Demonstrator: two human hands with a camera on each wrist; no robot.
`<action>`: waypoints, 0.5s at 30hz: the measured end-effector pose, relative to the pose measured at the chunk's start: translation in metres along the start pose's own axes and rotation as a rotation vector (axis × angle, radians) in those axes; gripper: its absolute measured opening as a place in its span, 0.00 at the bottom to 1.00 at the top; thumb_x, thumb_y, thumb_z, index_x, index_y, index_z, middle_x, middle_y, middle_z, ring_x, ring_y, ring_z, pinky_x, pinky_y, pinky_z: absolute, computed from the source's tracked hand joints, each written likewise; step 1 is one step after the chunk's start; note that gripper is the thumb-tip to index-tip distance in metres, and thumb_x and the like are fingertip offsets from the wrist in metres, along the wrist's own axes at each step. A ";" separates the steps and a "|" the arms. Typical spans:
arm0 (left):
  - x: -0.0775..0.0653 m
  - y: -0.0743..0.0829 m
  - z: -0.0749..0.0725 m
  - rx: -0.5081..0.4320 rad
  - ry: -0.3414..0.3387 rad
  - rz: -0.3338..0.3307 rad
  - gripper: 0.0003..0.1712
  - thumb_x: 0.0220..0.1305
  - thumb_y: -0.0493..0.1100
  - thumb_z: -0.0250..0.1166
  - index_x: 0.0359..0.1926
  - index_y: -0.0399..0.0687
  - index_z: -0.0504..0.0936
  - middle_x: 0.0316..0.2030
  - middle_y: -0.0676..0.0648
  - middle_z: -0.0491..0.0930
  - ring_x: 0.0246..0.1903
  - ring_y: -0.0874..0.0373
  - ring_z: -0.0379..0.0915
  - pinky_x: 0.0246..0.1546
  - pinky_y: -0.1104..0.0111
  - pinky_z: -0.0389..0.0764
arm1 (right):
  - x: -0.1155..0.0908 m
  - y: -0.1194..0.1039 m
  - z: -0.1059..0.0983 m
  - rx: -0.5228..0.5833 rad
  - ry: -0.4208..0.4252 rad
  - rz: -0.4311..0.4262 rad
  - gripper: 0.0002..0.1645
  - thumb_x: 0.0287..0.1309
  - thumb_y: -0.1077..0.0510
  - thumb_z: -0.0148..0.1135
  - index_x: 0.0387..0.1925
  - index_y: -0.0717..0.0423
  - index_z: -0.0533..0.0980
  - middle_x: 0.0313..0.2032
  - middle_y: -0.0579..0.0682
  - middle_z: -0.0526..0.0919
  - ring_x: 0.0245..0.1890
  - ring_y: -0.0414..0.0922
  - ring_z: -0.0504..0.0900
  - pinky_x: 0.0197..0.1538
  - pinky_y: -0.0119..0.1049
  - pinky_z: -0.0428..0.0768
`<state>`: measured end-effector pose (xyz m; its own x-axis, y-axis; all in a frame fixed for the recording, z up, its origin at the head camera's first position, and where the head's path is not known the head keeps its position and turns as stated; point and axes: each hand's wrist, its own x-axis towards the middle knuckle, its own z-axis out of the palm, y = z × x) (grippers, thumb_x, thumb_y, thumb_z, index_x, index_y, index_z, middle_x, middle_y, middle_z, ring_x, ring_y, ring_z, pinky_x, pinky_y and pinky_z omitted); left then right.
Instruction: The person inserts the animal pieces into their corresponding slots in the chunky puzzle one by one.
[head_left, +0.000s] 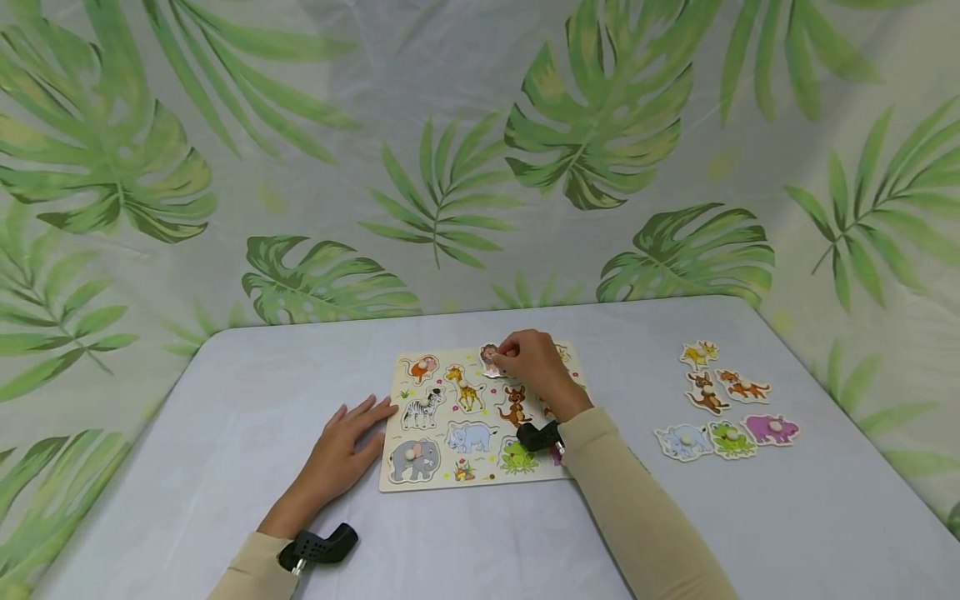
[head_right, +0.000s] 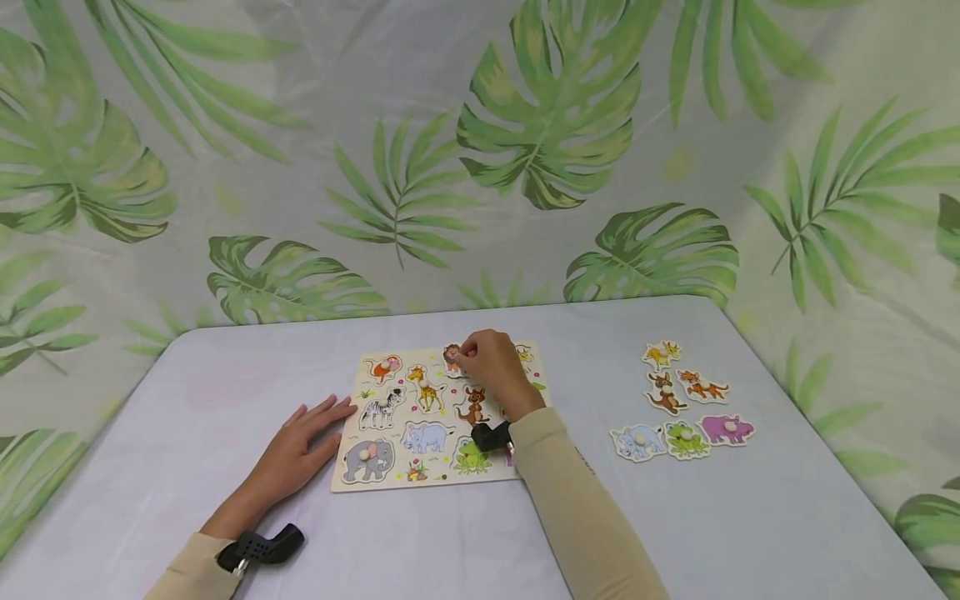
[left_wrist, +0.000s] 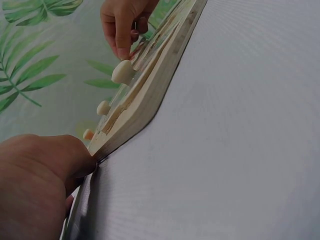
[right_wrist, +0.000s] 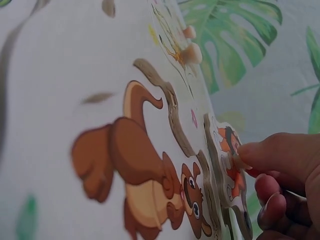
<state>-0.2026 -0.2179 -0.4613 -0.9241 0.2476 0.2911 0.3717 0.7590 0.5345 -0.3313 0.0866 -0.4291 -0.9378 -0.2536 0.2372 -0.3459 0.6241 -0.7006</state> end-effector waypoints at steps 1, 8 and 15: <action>0.000 0.000 0.000 0.001 0.002 0.002 0.24 0.65 0.38 0.60 0.63 0.49 0.76 0.65 0.45 0.70 0.68 0.44 0.58 0.70 0.45 0.47 | 0.000 0.001 0.000 -0.003 0.002 -0.007 0.06 0.56 0.57 0.69 0.30 0.56 0.84 0.26 0.47 0.82 0.25 0.42 0.76 0.30 0.36 0.78; 0.001 -0.002 0.001 -0.001 0.011 0.011 0.24 0.65 0.37 0.61 0.62 0.48 0.76 0.64 0.45 0.71 0.68 0.44 0.59 0.69 0.44 0.47 | 0.000 0.005 -0.001 -0.030 0.016 -0.018 0.06 0.56 0.57 0.69 0.29 0.56 0.84 0.26 0.47 0.82 0.25 0.41 0.77 0.30 0.35 0.78; 0.001 -0.002 0.000 -0.001 -0.003 -0.004 0.24 0.65 0.37 0.61 0.62 0.49 0.76 0.65 0.46 0.70 0.69 0.45 0.58 0.70 0.46 0.46 | 0.001 0.006 -0.002 -0.053 0.007 -0.032 0.06 0.56 0.57 0.69 0.29 0.56 0.84 0.26 0.47 0.82 0.25 0.42 0.76 0.30 0.35 0.77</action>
<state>-0.2045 -0.2187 -0.4623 -0.9260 0.2461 0.2864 0.3678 0.7596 0.5364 -0.3339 0.0916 -0.4317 -0.9265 -0.2688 0.2633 -0.3762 0.6539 -0.6565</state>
